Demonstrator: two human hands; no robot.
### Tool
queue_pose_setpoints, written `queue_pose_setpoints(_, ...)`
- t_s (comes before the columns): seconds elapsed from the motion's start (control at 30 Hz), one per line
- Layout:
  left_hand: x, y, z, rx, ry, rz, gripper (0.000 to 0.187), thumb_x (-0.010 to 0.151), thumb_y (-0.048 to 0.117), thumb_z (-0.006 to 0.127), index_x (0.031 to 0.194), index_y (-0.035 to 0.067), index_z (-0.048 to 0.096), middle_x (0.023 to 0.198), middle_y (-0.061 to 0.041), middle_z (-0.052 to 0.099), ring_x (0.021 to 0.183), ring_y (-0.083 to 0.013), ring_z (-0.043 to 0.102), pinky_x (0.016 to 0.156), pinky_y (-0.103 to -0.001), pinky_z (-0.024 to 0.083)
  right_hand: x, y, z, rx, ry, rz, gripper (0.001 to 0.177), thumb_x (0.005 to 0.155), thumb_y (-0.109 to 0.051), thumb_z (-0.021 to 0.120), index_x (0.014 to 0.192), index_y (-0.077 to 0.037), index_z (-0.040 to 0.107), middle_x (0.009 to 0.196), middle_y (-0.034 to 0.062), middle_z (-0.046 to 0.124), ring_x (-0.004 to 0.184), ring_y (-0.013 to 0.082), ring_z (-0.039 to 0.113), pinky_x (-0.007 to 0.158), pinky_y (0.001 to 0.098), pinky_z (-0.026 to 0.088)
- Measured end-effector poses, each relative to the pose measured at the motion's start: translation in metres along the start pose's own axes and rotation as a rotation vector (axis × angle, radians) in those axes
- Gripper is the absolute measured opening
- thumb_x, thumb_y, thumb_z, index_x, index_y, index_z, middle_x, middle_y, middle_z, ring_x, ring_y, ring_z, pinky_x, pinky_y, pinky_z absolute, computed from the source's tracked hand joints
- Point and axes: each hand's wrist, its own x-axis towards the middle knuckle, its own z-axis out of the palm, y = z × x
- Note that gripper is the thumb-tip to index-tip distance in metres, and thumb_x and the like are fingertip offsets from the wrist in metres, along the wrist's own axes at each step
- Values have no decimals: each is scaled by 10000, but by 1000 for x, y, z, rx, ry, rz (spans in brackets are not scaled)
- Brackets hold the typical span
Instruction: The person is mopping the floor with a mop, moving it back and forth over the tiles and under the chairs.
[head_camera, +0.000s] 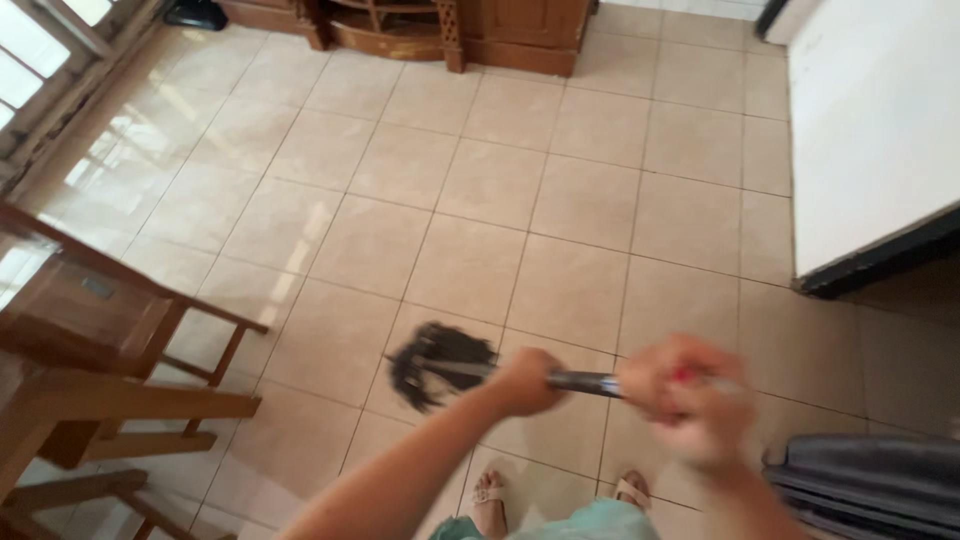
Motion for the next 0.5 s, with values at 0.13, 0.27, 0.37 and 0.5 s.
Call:
queue_pose_setpoints(0.13,-22,-139,6,187,196,28,197,917,263,666,777,125,665,816,-143,700,853,-372,680,800,-495,531,-11,93,31,-41,-18,25,300,971,-149,471,691,-48,436,574,34,402,554,152,379,547,333,357)
queue_pose_setpoints(0.27,-40,-217,14,392,158,-240,140,906,270,700,946,155,631,989,-108,689,1055,-312,629,948,-474,442,-31,156,51,-125,-46,47,339,1008,-78,425,672,-37,432,619,77,467,586,182,435,597,330,416)
queue_pose_setpoints(0.37,-56,-208,23,301,119,-361,164,823,164,706,975,214,670,1020,-85,706,1100,-291,640,988,-407,482,-51,157,36,-97,-68,-18,354,1039,-35,416,686,-45,428,621,66,467,616,201,468,701,371,486)
queue_pose_setpoints(0.5,-29,-122,65,220,84,-156,255,807,128,685,1044,223,678,1101,-62,717,1142,-291,634,986,-429,468,-88,101,-22,-146,65,66,155,996,-57,433,982,48,546,604,86,497,545,173,429,641,387,495)
